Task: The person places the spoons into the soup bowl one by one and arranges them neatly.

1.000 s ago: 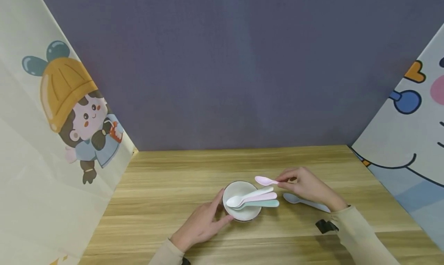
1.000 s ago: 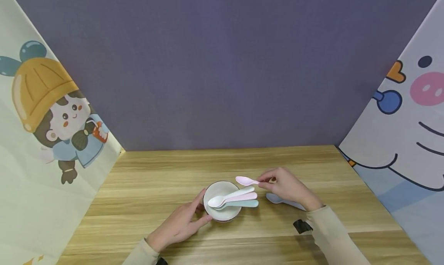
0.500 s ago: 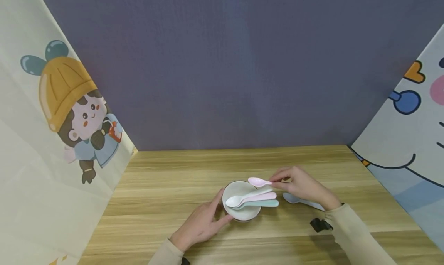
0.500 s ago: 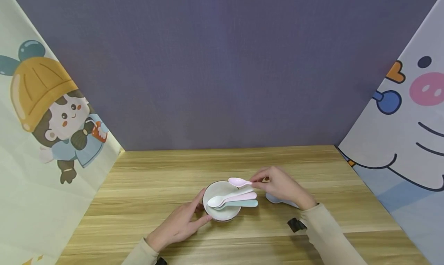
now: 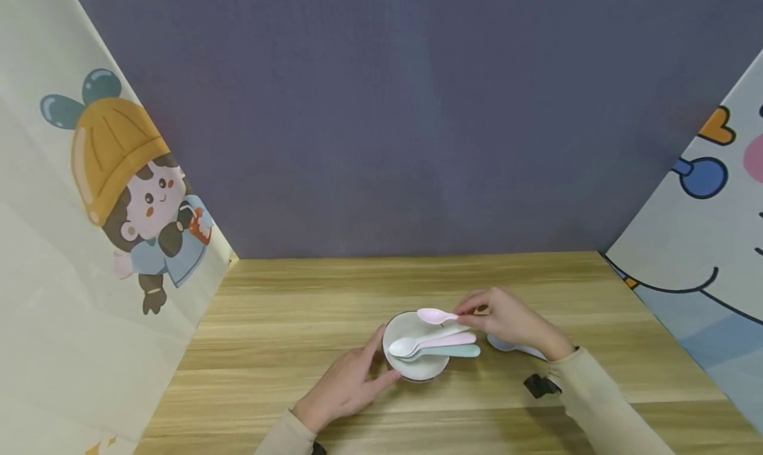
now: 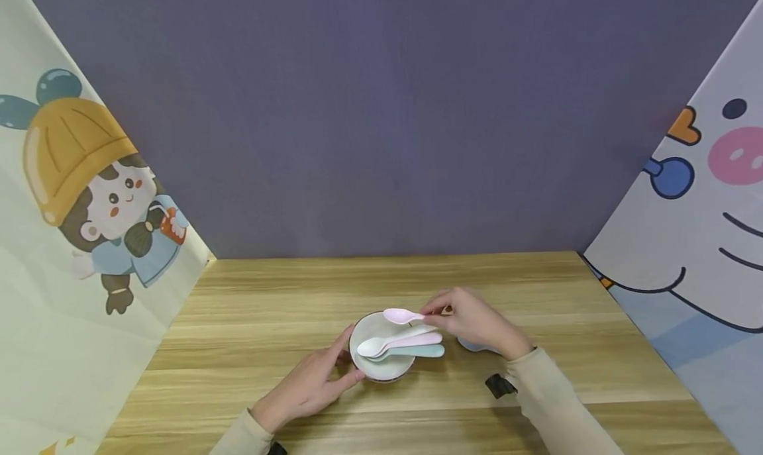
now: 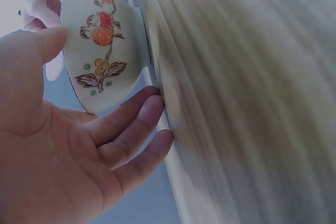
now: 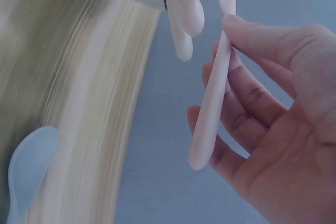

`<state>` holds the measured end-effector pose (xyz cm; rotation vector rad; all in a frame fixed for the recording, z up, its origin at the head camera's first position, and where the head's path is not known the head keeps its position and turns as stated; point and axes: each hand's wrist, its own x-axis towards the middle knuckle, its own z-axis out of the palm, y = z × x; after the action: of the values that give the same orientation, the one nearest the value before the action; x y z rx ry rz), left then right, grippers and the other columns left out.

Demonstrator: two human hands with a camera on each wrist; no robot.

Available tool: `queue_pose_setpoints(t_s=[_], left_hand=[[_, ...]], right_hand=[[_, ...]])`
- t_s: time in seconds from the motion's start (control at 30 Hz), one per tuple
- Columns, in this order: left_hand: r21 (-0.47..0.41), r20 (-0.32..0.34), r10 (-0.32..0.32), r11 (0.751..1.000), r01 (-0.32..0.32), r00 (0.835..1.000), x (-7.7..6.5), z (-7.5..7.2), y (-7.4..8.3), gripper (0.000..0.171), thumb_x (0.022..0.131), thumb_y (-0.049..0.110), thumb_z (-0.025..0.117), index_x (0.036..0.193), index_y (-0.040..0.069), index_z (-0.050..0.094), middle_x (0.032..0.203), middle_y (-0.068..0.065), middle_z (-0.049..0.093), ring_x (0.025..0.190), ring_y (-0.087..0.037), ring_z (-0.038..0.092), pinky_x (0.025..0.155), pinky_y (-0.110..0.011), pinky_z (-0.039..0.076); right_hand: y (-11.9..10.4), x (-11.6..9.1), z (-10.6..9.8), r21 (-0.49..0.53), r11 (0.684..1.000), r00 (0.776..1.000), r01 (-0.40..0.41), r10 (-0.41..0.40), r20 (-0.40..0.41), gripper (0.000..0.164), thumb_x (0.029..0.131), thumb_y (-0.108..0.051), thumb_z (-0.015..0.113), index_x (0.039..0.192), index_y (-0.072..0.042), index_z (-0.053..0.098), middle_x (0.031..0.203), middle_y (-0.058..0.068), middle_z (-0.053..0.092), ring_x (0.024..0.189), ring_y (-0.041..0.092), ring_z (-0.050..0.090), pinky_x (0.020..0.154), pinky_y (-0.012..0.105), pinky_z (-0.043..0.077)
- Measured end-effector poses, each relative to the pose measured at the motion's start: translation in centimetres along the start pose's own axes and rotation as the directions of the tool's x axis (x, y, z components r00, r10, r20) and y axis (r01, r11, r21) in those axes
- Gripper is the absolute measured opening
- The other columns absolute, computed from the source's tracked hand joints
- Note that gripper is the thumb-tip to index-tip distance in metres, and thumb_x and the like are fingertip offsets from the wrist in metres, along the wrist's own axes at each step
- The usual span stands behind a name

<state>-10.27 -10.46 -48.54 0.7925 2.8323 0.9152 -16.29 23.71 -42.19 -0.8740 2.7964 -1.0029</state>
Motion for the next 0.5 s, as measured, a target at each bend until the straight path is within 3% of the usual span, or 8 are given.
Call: queue_pose_setpoints(t_s=[0.5], left_hand=[[-0.006, 0.002, 0.009, 1.0, -0.009, 1.0, 0.1, 0.0, -0.1, 0.088, 0.105, 0.062, 0.057, 0.171, 0.016, 0.022, 0.132, -0.012, 0.075, 0.12, -0.028, 0.071, 0.1, -0.051, 0.059]], right_hand=[[-1.1, 1.8, 1.3, -0.045, 0.996, 0.997, 0.076, -0.074, 0.027, 0.013, 0.097, -0.012, 0.078, 0.107, -0.016, 0.086, 0.103, -0.009, 0.078, 0.09, 0.001, 0.068, 0.077, 0.025, 0.06]])
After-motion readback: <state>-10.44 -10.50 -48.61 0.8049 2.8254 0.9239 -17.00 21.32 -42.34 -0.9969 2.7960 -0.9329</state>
